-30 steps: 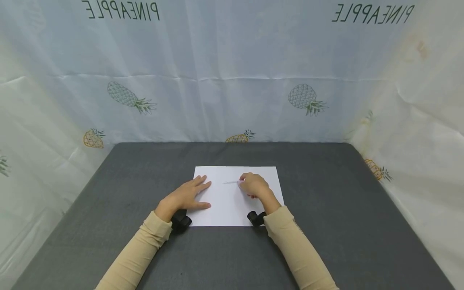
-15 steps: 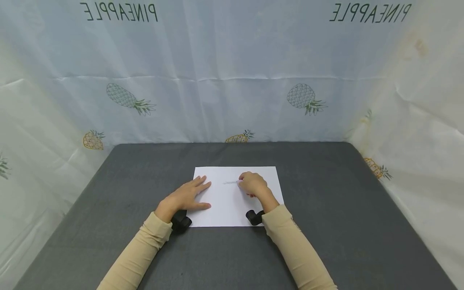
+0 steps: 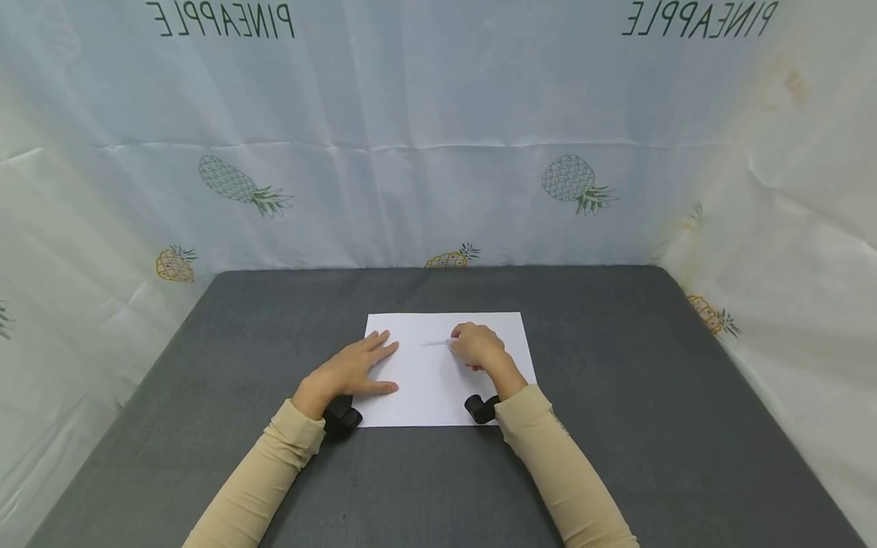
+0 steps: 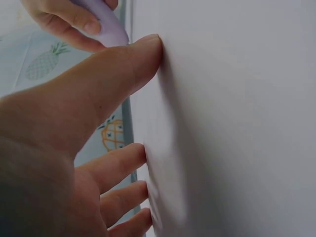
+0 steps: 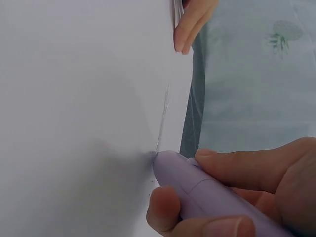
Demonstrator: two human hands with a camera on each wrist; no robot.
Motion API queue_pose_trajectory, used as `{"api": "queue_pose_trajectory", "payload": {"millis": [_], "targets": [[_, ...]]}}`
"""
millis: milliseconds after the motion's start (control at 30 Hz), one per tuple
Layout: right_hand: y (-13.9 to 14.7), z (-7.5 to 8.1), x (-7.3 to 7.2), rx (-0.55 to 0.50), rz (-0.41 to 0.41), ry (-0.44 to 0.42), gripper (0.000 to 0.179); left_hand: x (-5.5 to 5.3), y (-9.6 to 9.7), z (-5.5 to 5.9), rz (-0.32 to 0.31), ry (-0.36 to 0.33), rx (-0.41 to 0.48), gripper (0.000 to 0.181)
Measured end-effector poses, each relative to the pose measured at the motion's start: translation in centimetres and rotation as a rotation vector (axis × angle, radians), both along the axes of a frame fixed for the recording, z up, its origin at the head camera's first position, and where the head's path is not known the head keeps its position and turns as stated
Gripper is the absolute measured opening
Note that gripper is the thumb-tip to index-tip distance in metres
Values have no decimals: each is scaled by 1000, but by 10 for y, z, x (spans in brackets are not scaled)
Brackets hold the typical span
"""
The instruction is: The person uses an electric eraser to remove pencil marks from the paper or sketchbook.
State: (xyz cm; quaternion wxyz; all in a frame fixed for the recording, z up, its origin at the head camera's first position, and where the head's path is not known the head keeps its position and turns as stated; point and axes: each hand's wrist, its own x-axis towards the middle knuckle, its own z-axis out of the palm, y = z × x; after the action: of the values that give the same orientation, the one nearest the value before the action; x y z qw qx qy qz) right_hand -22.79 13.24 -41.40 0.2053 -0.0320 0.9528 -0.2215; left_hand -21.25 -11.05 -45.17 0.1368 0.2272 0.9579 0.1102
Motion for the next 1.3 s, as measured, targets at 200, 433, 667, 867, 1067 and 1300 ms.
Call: {"api": "queue_pose_trajectory", "payload": {"millis": [200,433,667,867,1067,1300], "targets": [[3,2,4,11,-4,-29,36,0,0,2,-10,-2,7,79],[1,3,0,-3,-12,-8,36,-1,1,3,-12,-1,1,79],[2,2,0,1,-2,-23,37,-1,1,3,-7,-5,7,79],[1,1,-1,2,-3,-13,36,-2,0,1,-8,-5,4,79],[0,-1,-2,6,7,-7,36,-2,0,-1,-10,-6,7,79],[2,0,1,4,0,-32,36,0,0,1,-10,-6,17,79]]}}
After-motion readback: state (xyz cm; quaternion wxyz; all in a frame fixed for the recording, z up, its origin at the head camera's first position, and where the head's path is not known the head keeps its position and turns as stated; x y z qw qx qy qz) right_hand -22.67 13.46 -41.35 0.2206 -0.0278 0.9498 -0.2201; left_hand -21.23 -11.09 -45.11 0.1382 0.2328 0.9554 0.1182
